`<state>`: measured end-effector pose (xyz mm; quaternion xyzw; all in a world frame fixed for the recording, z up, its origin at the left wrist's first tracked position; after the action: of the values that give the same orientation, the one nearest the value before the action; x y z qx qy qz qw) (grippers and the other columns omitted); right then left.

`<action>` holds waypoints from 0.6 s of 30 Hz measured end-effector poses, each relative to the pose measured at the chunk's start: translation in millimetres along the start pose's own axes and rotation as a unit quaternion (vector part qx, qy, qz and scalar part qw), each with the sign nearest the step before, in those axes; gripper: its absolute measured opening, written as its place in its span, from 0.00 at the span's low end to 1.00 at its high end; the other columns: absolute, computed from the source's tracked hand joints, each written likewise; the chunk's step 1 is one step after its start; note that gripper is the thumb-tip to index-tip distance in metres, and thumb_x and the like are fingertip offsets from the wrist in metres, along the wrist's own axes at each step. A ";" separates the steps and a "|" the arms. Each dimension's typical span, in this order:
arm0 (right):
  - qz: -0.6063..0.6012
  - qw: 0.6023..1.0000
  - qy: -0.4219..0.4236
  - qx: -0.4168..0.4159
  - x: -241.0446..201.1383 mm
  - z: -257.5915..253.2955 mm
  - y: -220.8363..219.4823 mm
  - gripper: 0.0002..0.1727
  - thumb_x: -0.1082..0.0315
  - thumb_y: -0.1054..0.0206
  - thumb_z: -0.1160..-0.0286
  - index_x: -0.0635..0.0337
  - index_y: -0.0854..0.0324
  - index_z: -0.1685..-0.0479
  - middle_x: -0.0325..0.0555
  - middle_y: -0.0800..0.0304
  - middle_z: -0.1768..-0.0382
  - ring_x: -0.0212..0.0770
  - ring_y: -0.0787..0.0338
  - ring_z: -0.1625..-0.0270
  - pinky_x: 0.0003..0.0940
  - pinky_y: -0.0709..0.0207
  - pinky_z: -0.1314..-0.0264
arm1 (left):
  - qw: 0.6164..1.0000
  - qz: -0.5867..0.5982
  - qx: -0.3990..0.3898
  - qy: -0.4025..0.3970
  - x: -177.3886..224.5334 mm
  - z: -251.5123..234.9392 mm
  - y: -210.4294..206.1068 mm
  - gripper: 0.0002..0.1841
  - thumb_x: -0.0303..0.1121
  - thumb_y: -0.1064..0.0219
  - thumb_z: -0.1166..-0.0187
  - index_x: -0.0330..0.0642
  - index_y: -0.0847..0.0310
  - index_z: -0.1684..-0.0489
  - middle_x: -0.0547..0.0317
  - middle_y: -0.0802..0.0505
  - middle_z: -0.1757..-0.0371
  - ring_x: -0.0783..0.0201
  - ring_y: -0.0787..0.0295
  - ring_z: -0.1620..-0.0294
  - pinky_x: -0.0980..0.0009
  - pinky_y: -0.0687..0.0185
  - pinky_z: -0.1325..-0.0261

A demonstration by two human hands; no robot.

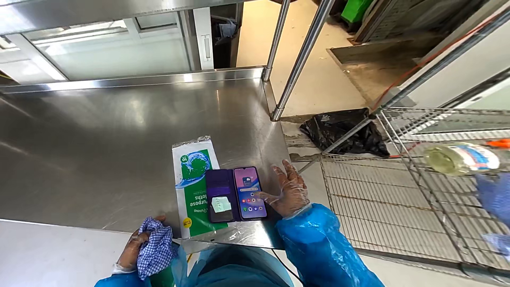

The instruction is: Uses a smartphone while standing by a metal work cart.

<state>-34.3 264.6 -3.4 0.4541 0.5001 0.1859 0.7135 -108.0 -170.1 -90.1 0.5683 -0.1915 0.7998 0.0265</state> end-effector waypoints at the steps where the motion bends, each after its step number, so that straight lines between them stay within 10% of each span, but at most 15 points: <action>1: 0.001 1.000 -0.005 -0.003 2.0 -1.5 1.4 0.56 0.54 0.08 0.52 0.63 0.31 0.15 0.66 0.52 0.07 0.69 0.50 0.06 0.70 0.54 0.11 | 1.000 -0.002 0.006 0.002 -0.5 0.3 0.2 0.22 0.27 0.47 0.35 0.39 0.13 0.45 0.60 0.04 0.48 0.71 0.07 0.48 0.72 0.13 0.43; 18: 0.071 0.991 -0.041 -0.110 7.5 -35.5 -24.4 0.62 0.48 0.08 0.55 0.53 0.36 0.10 0.61 0.58 0.05 0.66 0.58 0.04 0.69 0.59 0.08 | 1.000 -0.001 0.020 0.003 3.0 1.6 -2.0 0.22 0.26 0.49 0.35 0.40 0.13 0.46 0.59 0.03 0.49 0.71 0.07 0.50 0.72 0.13 0.44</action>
<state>-67.0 273.8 -30.9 0.4146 0.4133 0.2706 0.7642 -107.1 -169.3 -86.4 0.5665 -0.1748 0.8051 0.0165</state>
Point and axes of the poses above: each hand's wrist, its own z-axis away from the middle knuckle, its own y-axis out of the back of the hand, x = y × z, the point moved 7 cm from there along -z, towards the middle knuckle
